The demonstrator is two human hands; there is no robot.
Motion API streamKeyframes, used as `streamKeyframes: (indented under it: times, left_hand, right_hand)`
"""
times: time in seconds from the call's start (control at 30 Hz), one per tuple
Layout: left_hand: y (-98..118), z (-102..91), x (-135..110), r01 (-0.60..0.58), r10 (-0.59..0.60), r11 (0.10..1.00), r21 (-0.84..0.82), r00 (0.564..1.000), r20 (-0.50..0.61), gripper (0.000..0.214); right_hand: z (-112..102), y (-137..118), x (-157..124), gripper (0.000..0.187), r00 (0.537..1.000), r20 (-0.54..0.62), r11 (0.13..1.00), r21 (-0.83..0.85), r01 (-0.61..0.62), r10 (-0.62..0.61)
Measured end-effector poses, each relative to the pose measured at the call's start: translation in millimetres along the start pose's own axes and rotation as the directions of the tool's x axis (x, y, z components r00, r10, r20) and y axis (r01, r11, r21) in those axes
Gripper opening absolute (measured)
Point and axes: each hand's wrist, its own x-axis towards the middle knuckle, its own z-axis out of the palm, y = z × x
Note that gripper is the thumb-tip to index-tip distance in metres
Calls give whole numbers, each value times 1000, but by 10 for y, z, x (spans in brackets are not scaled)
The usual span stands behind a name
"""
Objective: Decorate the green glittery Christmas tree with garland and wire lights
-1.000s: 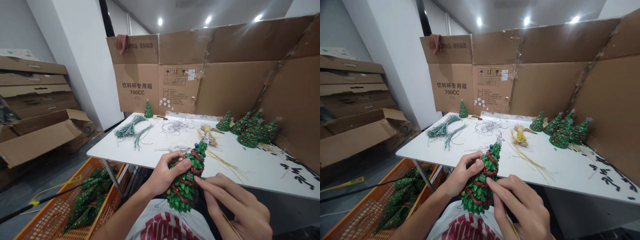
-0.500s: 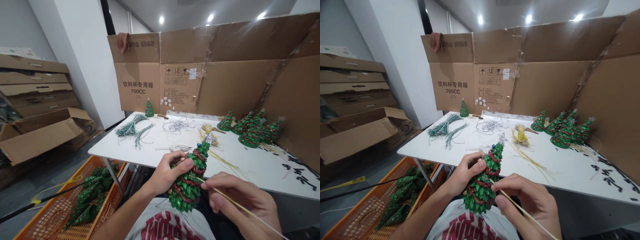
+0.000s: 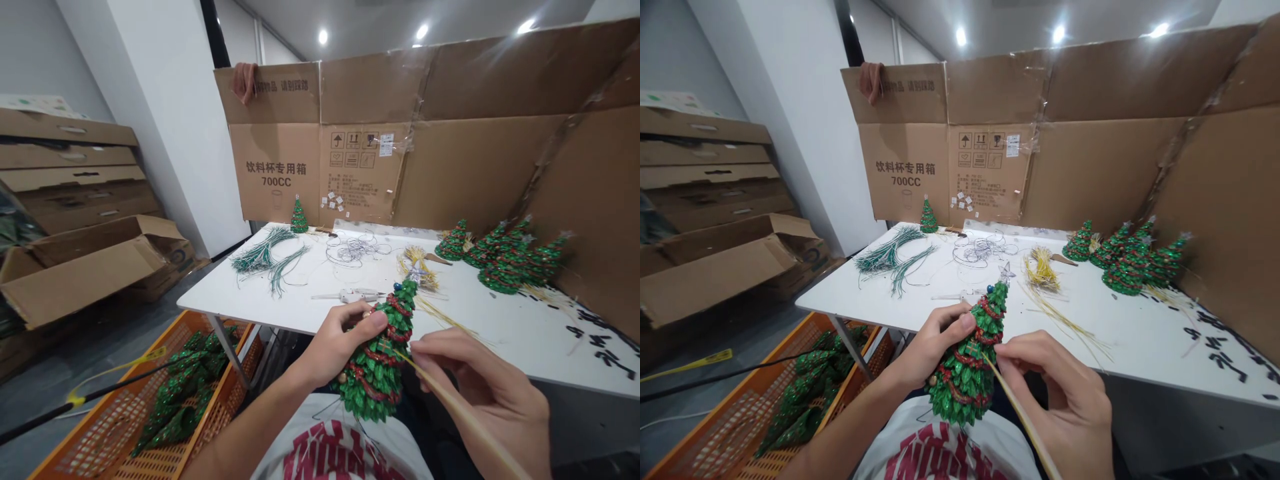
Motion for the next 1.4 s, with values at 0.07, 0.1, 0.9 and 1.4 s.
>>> streamKeyframes:
  times: [0.07, 0.1, 0.9, 1.4]
  left_hand:
    - [-11, 3, 9, 7, -7, 1000, -14, 1000, -3, 55]
    - [-14, 3, 12, 5, -5, 1000, -21, 1000, -6, 56]
    - [-73, -40, 42, 80, -93, 980, -182, 994, -60, 57]
    - [-47, 7, 29, 86, -89, 987, -133, 996, -17, 57]
  right_hand:
    - [17, -6, -8, 19, 1000, 12, 1000, 24, -8, 8]
    - [24, -8, -10, 18, 1000, 24, 1000, 21, -3, 3]
    - [-257, -72, 86, 15, 973, 152, 985, -1, 174, -171]
    - [-153, 119, -50, 12, 965, -46, 937, 254, -239, 259]
